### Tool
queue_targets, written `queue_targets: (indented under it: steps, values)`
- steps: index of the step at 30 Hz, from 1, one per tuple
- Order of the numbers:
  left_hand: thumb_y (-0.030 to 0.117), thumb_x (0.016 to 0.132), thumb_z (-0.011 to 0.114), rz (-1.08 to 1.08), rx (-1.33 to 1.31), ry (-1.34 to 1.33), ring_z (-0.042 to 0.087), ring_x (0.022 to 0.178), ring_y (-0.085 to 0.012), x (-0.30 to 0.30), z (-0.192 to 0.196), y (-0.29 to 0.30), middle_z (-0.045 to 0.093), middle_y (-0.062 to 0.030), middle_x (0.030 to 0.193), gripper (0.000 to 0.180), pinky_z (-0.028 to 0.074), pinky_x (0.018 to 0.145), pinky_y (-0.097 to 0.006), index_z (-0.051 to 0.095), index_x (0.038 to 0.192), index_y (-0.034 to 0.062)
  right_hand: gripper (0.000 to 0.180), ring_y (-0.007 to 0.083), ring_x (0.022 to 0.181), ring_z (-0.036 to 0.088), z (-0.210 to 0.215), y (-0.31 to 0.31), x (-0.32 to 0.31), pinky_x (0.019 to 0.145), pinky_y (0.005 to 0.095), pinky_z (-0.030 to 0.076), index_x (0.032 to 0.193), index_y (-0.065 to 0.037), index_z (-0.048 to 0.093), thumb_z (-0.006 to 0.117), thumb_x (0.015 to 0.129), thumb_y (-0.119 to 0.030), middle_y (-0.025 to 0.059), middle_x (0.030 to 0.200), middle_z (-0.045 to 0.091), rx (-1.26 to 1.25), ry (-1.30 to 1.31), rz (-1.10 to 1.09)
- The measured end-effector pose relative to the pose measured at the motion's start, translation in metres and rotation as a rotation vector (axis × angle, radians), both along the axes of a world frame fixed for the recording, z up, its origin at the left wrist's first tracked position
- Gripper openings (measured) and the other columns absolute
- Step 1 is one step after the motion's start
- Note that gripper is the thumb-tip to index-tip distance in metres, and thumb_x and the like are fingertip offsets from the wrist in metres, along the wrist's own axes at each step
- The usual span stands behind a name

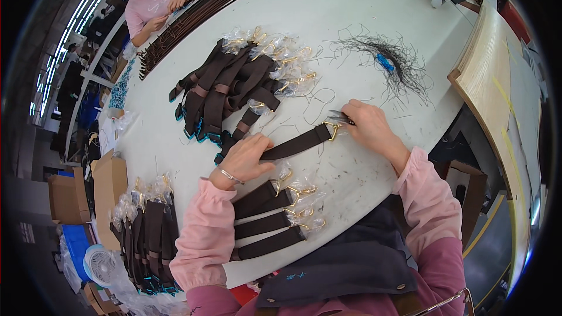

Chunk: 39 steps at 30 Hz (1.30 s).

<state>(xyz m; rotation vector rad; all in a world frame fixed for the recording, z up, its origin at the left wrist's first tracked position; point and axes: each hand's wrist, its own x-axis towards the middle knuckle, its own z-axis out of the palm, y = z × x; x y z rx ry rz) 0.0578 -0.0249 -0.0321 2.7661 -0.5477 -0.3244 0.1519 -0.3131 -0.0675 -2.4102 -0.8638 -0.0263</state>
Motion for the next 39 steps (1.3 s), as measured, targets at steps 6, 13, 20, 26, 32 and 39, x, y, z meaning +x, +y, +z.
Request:
queue_targets:
  steps: [6, 13, 20, 26, 32, 39]
  values:
    - [0.019, 0.076, 0.066, 0.07, -0.105, -0.142, 0.057, 0.071, -0.029, -0.014, 0.019, 0.038, 0.058, -0.0117, 0.072, 0.025, 0.042, 0.067, -0.034, 0.054, 0.091, 0.0033, 0.021, 0.0309, 0.066, 0.057, 0.002, 0.008, 0.021, 0.061, 0.0413, 0.044, 0.078, 0.004, 0.057, 0.056, 0.081, -0.018, 0.0144, 0.073, 0.055, 0.12, 0.117, -0.076]
    - [0.029, 0.088, 0.055, 0.355, -0.317, 0.236, 0.056, 0.055, -0.0254, -0.037, 0.038, 0.052, 0.056, -0.0122, 0.061, 0.027, 0.041, 0.053, -0.034, 0.051, 0.088, 0.0023, 0.03, 0.0263, 0.059, 0.058, 0.018, 0.019, 0.011, 0.057, 0.0388, 0.046, 0.07, 0.005, 0.057, 0.057, 0.077, -0.024, 0.0154, 0.062, 0.057, 0.119, 0.88, -0.002]
    - [0.027, 0.086, 0.056, 0.4, 0.167, 0.111, 0.057, 0.065, -0.0296, -0.054, -0.008, 0.052, 0.058, -0.0114, 0.069, 0.025, 0.044, 0.058, -0.038, 0.049, 0.084, 0.0035, 0.027, 0.0302, 0.051, 0.055, 0.011, 0.048, -0.021, 0.054, 0.0394, 0.045, 0.07, 0.002, 0.058, 0.059, 0.075, -0.024, 0.0139, 0.062, 0.059, 0.157, 0.001, 0.108]
    - [0.015, 0.073, 0.064, 0.133, 0.296, -0.265, 0.054, 0.079, -0.0283, -0.06, -0.004, 0.045, 0.047, -0.0097, 0.082, 0.014, 0.045, 0.062, -0.039, 0.055, 0.077, 0.0054, 0.022, 0.0338, 0.059, 0.057, 0.01, 0.04, -0.009, 0.055, 0.0413, 0.042, 0.072, 0.002, 0.058, 0.059, 0.074, -0.021, 0.0183, 0.061, 0.056, 0.041, 0.461, 0.02]
    - [0.011, 0.072, 0.065, 0.249, -0.211, -0.285, 0.057, 0.063, -0.0272, -0.026, 0.007, -0.014, 0.056, -0.0111, 0.079, 0.018, 0.045, 0.057, -0.037, 0.057, 0.085, 0.003, 0.02, 0.0321, 0.053, 0.051, 0.005, 0.045, -0.013, 0.052, 0.0395, 0.039, 0.072, 0.003, 0.057, 0.059, 0.077, -0.017, 0.0184, 0.059, 0.054, 0.104, 0.295, 0.076]
    - [0.017, 0.077, 0.064, 0.108, -0.085, -0.319, 0.057, 0.061, -0.0321, 0.011, -0.037, -0.038, 0.054, -0.0122, 0.077, 0.018, 0.047, 0.056, -0.041, 0.055, 0.079, 0.0014, 0.019, 0.0341, 0.067, 0.059, 0.011, 0.05, -0.005, 0.061, 0.0428, 0.045, 0.078, -0.001, 0.059, 0.061, 0.078, -0.019, 0.0151, 0.069, 0.061, -0.037, 0.257, 0.119]
